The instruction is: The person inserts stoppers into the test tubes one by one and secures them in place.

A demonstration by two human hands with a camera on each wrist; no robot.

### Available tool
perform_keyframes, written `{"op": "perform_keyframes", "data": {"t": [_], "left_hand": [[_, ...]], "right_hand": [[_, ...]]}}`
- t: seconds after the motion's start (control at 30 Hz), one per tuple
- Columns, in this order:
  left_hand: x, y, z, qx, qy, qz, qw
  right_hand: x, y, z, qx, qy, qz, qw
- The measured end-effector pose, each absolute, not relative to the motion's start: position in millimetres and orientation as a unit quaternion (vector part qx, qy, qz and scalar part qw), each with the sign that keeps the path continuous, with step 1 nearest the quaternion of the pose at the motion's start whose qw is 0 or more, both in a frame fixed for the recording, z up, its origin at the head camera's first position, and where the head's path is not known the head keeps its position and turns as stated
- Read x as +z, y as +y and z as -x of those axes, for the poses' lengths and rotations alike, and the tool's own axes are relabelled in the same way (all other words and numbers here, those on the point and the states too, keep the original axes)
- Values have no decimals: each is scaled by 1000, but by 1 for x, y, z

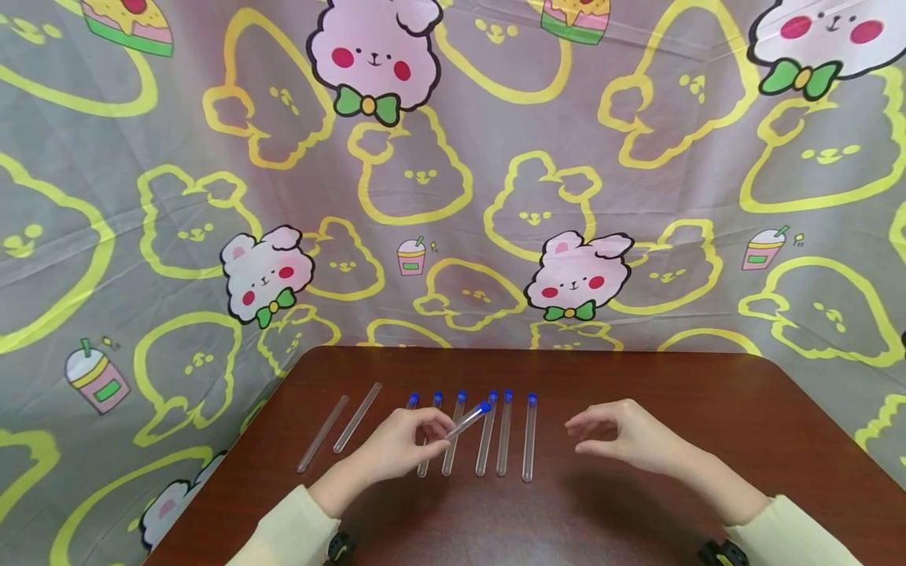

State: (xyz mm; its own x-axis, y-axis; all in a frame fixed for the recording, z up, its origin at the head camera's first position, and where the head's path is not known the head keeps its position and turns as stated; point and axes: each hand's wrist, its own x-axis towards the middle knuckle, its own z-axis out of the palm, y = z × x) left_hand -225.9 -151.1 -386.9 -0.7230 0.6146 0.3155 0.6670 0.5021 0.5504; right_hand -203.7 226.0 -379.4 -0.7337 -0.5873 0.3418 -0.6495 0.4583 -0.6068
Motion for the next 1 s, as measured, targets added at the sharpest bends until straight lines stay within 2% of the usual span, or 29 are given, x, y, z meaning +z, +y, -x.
{"op": "perform_keyframes", "data": {"t": [0.4, 1.0], "left_hand": [[-387, -177, 239, -342, -875, 338, 63], [-393, -206, 255, -310, -917, 240, 77]], "right_hand": [[-387, 244, 204, 315, -868, -369, 102], [-398, 259, 202, 319, -867, -362, 124]]}}
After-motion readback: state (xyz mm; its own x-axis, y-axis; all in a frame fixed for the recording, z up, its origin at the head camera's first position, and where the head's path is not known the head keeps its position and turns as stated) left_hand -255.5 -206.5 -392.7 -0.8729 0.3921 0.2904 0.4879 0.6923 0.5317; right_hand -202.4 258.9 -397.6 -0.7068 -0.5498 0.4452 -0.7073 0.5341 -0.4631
